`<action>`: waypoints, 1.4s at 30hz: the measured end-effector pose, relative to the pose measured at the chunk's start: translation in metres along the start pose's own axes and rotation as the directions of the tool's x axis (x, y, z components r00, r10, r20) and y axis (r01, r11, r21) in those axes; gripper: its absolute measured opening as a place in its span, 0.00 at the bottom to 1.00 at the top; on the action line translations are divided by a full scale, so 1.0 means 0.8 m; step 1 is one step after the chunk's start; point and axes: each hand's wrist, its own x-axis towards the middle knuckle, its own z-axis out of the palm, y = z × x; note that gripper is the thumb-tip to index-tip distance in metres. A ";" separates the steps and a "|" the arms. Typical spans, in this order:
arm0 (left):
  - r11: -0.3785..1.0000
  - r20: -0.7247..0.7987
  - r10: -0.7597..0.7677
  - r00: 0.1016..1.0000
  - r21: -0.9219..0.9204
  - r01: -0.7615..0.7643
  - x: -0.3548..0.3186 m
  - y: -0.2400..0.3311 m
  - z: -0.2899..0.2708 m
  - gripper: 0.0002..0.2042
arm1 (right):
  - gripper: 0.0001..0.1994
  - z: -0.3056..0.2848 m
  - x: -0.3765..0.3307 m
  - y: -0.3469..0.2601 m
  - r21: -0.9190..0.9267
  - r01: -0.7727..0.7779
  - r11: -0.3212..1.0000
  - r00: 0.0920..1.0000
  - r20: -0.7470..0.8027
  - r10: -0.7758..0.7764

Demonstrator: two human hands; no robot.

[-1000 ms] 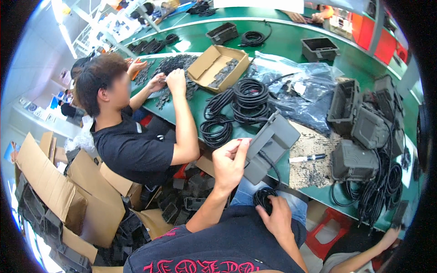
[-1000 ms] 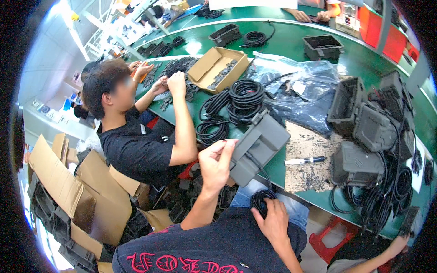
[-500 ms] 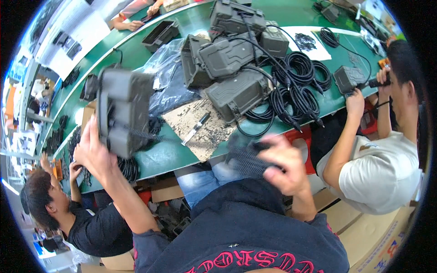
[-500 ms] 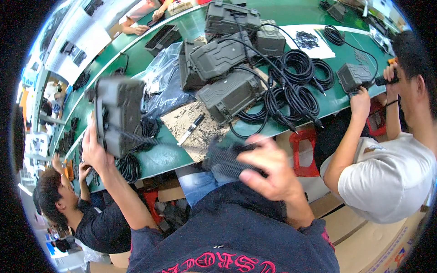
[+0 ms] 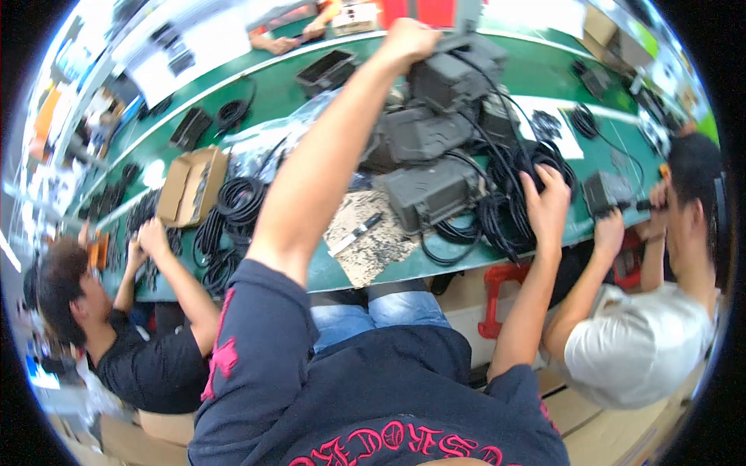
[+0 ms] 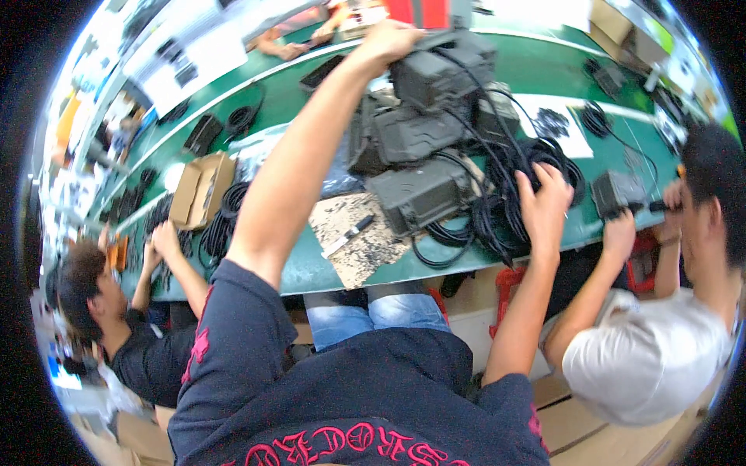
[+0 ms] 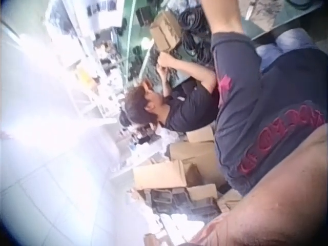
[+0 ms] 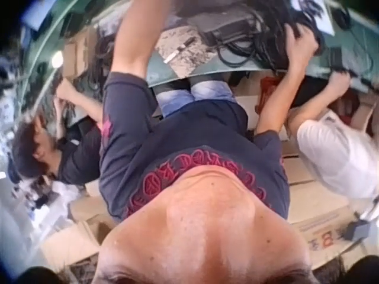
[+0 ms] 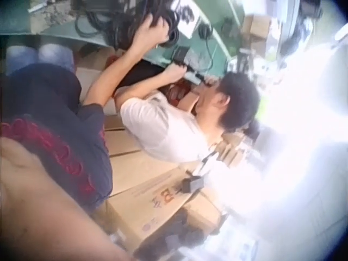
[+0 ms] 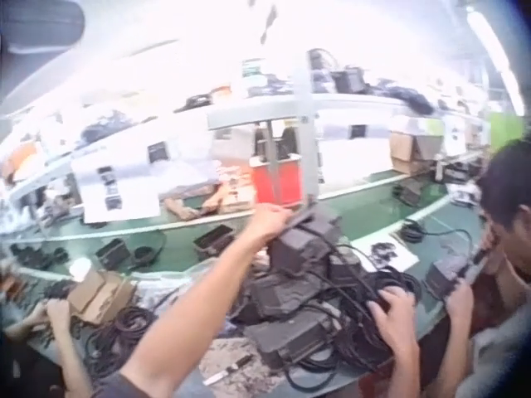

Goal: Assembling and sealing electrical connectors for battery boxes on an assembly line.

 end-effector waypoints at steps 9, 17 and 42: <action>0.982 -0.440 0.107 0.891 -0.091 -0.163 -0.165 -0.030 -0.062 0.18 | 0.02 -0.014 0.030 -0.259 0.532 0.508 0.677 0.858 -0.380 -0.346; 0.999 -0.502 -0.027 0.865 0.020 0.043 -0.457 -0.087 -0.125 0.03 | 0.19 0.346 0.206 -0.458 0.155 0.667 0.729 0.702 0.197 -0.684; 0.995 -0.679 0.083 0.729 0.101 -0.018 -0.497 -0.152 -0.244 0.04 | 0.16 0.309 0.033 -0.681 0.790 0.356 0.499 0.403 0.352 -0.845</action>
